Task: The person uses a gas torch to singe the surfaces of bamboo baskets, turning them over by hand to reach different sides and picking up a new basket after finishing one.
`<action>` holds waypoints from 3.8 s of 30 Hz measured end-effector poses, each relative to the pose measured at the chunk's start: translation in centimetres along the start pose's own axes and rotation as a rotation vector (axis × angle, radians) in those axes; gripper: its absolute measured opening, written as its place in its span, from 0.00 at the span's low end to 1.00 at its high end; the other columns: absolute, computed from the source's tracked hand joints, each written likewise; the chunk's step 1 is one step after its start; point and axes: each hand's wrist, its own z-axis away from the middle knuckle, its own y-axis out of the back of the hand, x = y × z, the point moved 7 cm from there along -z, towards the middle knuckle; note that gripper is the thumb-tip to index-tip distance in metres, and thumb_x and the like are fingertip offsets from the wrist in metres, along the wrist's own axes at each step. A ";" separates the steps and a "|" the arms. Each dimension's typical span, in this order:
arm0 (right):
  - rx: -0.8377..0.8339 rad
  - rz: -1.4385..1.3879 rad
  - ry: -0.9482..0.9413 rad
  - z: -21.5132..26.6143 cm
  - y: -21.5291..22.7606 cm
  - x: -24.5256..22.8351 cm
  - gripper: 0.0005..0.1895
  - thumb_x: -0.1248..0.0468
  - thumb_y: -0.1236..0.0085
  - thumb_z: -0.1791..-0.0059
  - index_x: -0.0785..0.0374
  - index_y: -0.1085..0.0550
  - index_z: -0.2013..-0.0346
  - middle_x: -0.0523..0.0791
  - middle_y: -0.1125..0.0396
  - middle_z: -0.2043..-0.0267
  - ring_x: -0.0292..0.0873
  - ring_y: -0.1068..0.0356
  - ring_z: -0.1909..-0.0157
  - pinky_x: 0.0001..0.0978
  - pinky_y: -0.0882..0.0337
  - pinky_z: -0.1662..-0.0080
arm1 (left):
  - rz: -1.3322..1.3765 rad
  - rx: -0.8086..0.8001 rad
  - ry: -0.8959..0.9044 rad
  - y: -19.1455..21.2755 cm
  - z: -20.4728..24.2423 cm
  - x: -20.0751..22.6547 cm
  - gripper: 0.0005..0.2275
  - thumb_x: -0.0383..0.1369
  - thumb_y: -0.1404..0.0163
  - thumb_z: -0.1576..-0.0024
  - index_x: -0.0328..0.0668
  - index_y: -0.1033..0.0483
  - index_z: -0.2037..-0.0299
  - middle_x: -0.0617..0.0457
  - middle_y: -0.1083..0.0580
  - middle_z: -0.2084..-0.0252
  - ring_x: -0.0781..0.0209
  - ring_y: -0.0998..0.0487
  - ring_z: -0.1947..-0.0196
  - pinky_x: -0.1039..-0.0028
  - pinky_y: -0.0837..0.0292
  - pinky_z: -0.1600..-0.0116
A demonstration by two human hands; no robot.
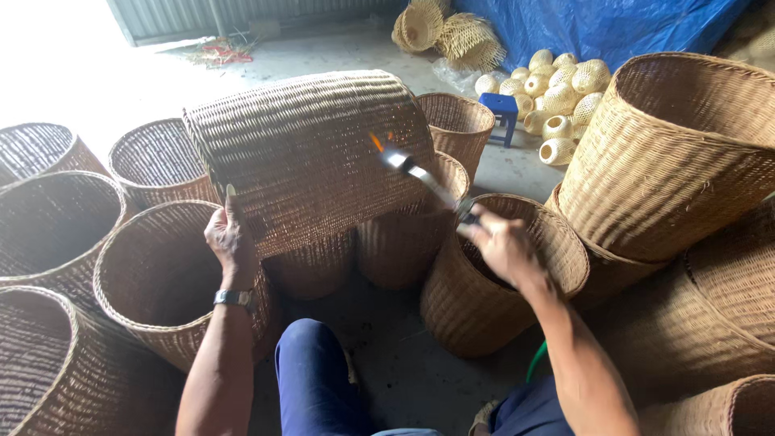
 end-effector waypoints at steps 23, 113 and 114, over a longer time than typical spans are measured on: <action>0.152 -0.173 0.072 4.8 3.5 1.0 0.20 0.57 0.41 0.48 0.63 0.24 0.44 0.51 0.24 0.66 0.38 0.24 0.74 0.33 0.27 0.73 | 0.294 -0.024 -0.039 -0.4 -11.7 5.0 0.20 0.39 0.53 0.31 0.49 0.31 0.80 0.61 0.37 0.86 0.73 0.44 0.91 0.76 0.57 0.87; -0.322 -0.444 -0.265 -8.7 -7.6 8.2 0.22 0.53 0.45 0.47 0.51 0.25 0.40 0.39 0.34 0.82 0.32 0.36 0.83 0.27 0.32 0.77 | 0.466 0.246 0.098 23.4 -11.1 -13.3 0.14 0.42 0.48 0.27 0.45 0.23 0.64 0.61 0.28 0.66 0.68 0.29 0.65 0.71 0.32 0.58; -0.326 -0.444 -0.265 -8.5 -7.8 8.3 0.22 0.53 0.45 0.47 0.51 0.25 0.40 0.39 0.34 0.82 0.32 0.36 0.83 0.27 0.32 0.77 | 0.469 0.253 0.102 23.8 -10.8 -13.6 0.14 0.42 0.48 0.27 0.45 0.23 0.63 0.60 0.28 0.66 0.68 0.28 0.64 0.71 0.31 0.58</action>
